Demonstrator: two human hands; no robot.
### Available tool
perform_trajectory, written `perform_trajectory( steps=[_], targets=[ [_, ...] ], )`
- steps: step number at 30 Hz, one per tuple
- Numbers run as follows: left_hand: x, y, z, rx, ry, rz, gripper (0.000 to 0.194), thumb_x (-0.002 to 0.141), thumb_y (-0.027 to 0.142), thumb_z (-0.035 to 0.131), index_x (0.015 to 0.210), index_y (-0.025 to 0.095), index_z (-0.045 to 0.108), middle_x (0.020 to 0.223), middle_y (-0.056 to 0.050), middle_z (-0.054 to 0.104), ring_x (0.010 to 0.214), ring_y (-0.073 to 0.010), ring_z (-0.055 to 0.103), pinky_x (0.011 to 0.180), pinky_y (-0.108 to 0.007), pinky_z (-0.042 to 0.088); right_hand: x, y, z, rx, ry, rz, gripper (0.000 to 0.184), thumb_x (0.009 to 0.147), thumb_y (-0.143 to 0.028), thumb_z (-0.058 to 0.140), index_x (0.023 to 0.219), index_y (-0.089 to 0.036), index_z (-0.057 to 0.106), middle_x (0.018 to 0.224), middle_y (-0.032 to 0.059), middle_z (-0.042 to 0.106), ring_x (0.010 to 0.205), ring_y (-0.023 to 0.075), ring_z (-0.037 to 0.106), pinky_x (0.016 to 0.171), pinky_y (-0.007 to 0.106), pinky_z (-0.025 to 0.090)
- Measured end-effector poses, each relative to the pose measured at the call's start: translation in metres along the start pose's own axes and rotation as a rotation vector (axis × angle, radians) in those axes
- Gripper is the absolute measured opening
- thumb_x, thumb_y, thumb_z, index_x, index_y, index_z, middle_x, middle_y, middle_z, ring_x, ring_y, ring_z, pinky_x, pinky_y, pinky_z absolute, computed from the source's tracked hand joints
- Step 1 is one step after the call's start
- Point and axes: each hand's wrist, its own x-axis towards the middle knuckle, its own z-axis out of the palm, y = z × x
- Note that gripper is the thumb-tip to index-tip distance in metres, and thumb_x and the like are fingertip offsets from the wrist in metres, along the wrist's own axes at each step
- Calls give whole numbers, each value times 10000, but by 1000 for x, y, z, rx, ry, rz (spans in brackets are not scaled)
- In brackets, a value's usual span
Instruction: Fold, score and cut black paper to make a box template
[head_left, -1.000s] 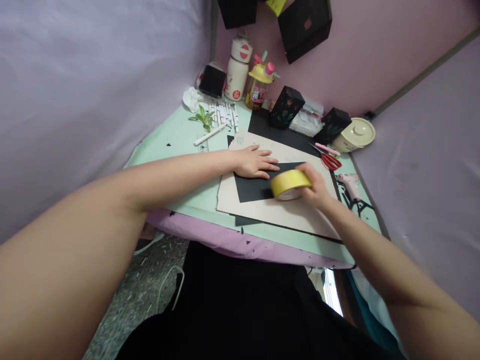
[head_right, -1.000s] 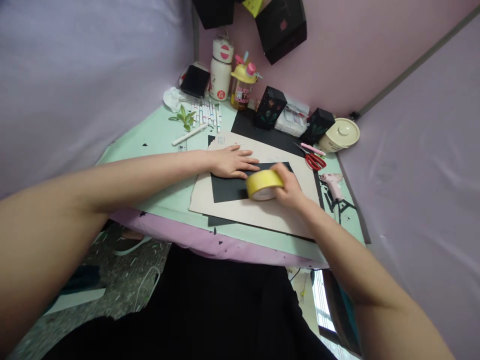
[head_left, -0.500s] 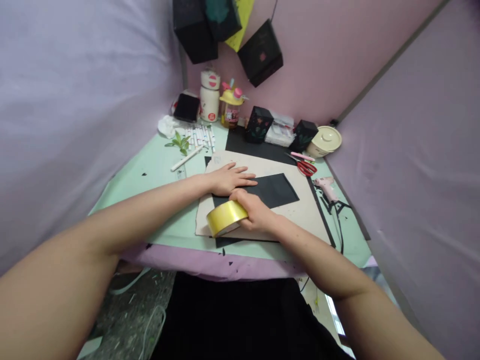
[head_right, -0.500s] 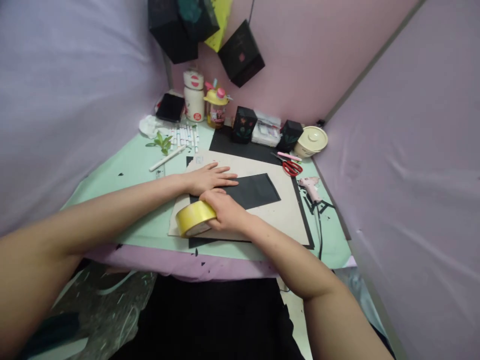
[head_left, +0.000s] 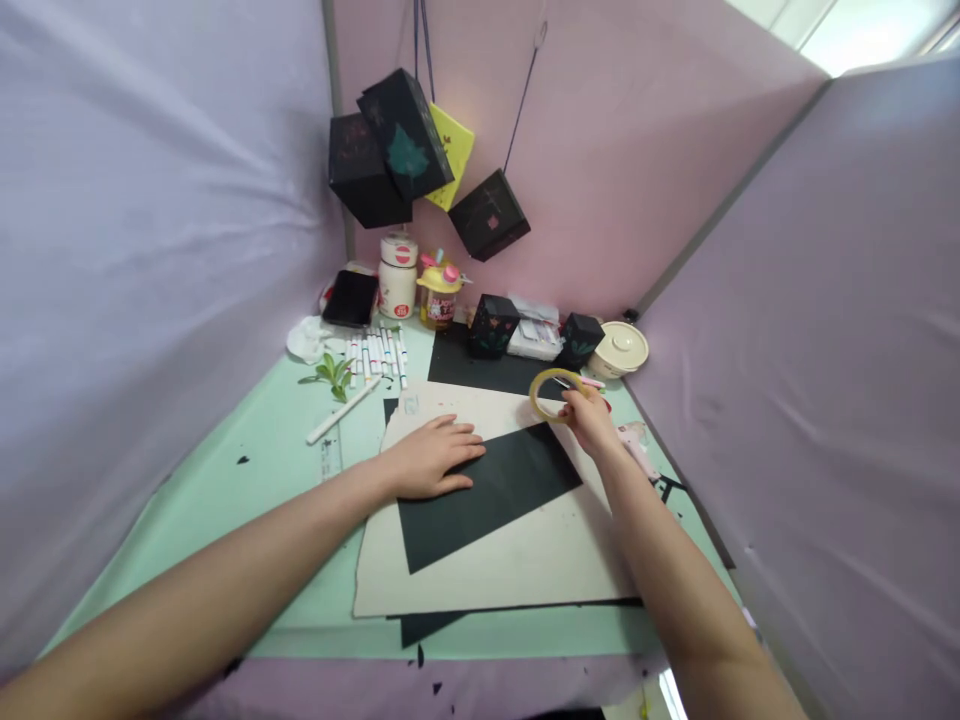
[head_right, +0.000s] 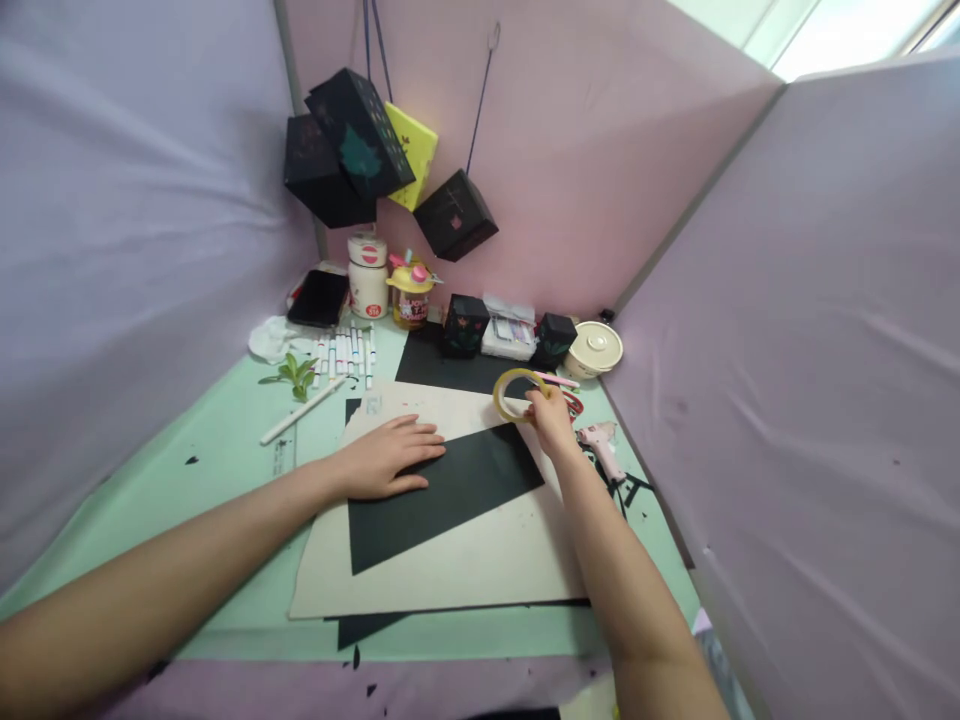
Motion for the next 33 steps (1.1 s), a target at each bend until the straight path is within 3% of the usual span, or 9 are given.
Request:
perform_trajectory(
  steps=[4, 8, 11, 16, 19, 22, 26, 30, 33],
  targets=[
    [0, -1, 2, -44, 17, -22, 482, 932, 481, 532, 1340, 225, 557, 1415, -106, 554, 1344, -284, 465, 1147, -491, 302, 45, -1, 65, -43, -39, 40, 183, 704, -378, 592, 694, -221, 499, 541, -20, 505, 563, 184, 546, 585, 328, 461],
    [0, -3, 2, -74, 20, -49, 490, 927, 502, 530, 1330, 224, 564, 1418, -92, 547, 1342, -275, 458, 1150, -471, 307, 67, -10, 90, -157, 62, -3, 345, 679, -380, 675, 942, -163, 616, 946, 120, 672, 945, 284, 608, 832, 420, 473],
    [1, -5, 1, -105, 25, -54, 473, 920, 501, 544, 1314, 242, 579, 1407, -86, 553, 1340, -281, 452, 1138, -465, 323, 58, -13, 67, -270, 92, -39, 443, 709, -419, 670, 1059, -149, 628, 1158, 171, 639, 1082, 312, 578, 948, 458, 424],
    [3, -9, 0, -144, 23, -60, 459, 925, 488, 543, 1321, 257, 577, 1405, -77, 552, 1346, -285, 443, 1126, -459, 339, -3, 1, -2, -409, 43, 20, 300, 789, -426, 603, 968, -197, 676, 902, 85, 721, 837, 264, 666, 856, 429, 473],
    [4, -11, 1, -127, 10, -54, 454, 936, 482, 533, 1326, 252, 575, 1411, -74, 549, 1345, -284, 443, 1126, -460, 338, -42, 19, -25, -429, 81, 79, 312, 830, -444, 538, 951, -190, 672, 828, 91, 718, 790, 276, 668, 791, 428, 487],
    [5, -12, 3, -83, -3, -43, 446, 947, 482, 521, 1319, 245, 584, 1411, -83, 548, 1331, -282, 458, 1123, -458, 344, -58, 32, -28, -391, 81, 87, 327, 863, -447, 488, 946, -188, 671, 843, 94, 721, 815, 272, 668, 795, 416, 486],
    [8, -9, 3, -19, 7, -27, 428, 962, 472, 501, 1300, 232, 607, 1406, -113, 548, 1291, -283, 503, 1100, -453, 377, -56, 32, -19, -321, 20, 28, 258, 819, -424, 558, 898, -212, 683, 882, 67, 723, 841, 252, 651, 820, 389, 470],
    [9, -5, 1, 7, 0, -25, 446, 969, 485, 478, 1323, 238, 588, 1405, -120, 552, 1259, -284, 540, 1066, -434, 420, -54, 29, -18, -225, 4, -14, 200, 757, -397, 625, 770, -201, 660, 683, 30, 654, 665, 221, 596, 704, 363, 469],
    [8, -2, -7, 54, 2, -100, 518, 962, 504, 477, 1405, 237, 500, 1417, -117, 547, 1252, -289, 549, 1079, -437, 406, -57, 26, -22, -95, 20, -96, 188, 769, -382, 621, 733, -198, 626, 691, 24, 640, 667, 199, 593, 687, 339, 479]
  ],
)
